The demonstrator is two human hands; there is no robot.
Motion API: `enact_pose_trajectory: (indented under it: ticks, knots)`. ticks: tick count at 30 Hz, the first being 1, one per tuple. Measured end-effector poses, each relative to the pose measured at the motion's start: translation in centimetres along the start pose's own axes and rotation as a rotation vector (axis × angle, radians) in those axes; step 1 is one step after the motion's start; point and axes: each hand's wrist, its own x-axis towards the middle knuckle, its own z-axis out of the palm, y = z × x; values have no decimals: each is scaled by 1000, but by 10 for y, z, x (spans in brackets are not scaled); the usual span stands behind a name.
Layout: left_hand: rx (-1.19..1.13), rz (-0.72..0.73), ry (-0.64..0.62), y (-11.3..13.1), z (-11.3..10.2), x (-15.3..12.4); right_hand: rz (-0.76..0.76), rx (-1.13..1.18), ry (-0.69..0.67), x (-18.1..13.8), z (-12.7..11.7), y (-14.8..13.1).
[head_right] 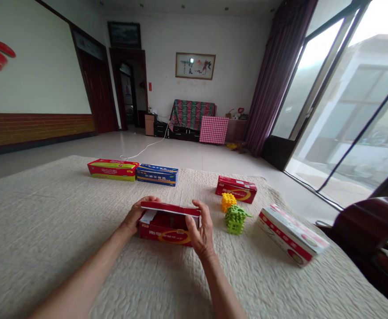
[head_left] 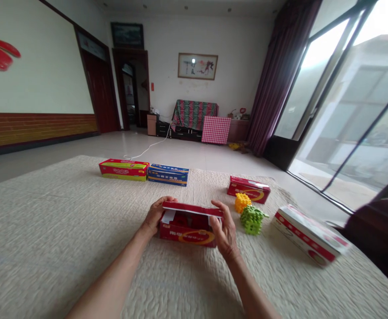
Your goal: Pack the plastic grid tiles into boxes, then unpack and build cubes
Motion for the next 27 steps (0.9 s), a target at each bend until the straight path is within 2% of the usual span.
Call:
enact_pose_trajectory:
  ticks: [6, 13, 15, 19, 24, 27]
  knots:
    - [-19, -1, 9, 1, -5, 2, 57, 9, 30, 4, 0, 3]
    - [12, 115, 2, 3, -10, 2, -75, -9, 48, 1, 1, 10]
    - [67, 154, -38, 5, -7, -3, -85, -9, 40, 0, 1, 11]
    - [289, 113, -196, 12, -1, -11, -102, -10, 23, -1, 1, 9]
    - [518, 271, -216, 13, -4, -9, -121, -22, 13, -2, 0, 6]
    - [538, 280, -235, 10, -7, -6, -142, -44, 24, -2, 0, 6]
